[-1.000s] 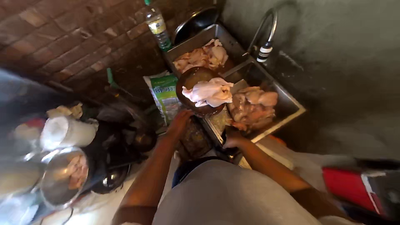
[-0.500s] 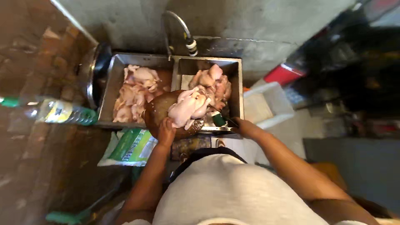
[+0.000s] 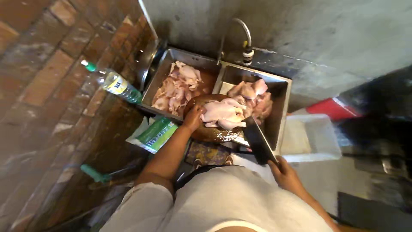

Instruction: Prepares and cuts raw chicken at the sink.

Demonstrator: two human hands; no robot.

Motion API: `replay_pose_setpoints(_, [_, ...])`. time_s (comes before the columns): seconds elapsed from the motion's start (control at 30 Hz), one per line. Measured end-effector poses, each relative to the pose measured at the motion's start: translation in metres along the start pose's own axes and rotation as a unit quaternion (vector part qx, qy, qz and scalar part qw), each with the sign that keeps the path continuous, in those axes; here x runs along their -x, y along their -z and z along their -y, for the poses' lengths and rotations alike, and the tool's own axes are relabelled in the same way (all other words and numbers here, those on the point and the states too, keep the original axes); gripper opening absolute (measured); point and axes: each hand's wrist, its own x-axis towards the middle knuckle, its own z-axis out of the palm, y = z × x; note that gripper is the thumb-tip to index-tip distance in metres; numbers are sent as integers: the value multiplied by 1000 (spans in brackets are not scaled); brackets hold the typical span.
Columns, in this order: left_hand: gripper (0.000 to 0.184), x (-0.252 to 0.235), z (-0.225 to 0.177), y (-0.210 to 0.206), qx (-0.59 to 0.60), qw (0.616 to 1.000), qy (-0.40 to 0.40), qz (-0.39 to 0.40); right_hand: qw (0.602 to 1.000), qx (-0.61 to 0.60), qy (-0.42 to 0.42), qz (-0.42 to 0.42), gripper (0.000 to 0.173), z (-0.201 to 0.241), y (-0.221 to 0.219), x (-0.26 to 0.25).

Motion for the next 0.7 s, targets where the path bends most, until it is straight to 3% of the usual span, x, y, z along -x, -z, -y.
replay_pose_setpoints(0.17, [43, 32, -22, -36, 15, 990, 105, -92, 998, -11, -36, 58, 38, 20, -5, -29])
replay_pose_setpoints(0.27, [47, 43, -48, -56, 31, 976, 192, -96, 997, 26, -22, 73, 45, 42, -7, -69])
replay_pose_setpoints(0.43, [42, 48, -68, -72, 13, 988, 141, -67, 989, 144, 40, 5, 45, 84, -4, -116])
replay_pose_setpoints(0.57, [43, 78, -47, -83, 21, 981, 124, -151, 974, 189, 111, -60, 44, 121, 4, -92])
replay_pose_setpoints(0.7, [28, 96, -44, -72, 72, 987, 105, -95, 956, 226, 185, 28, 42, 151, -18, -69])
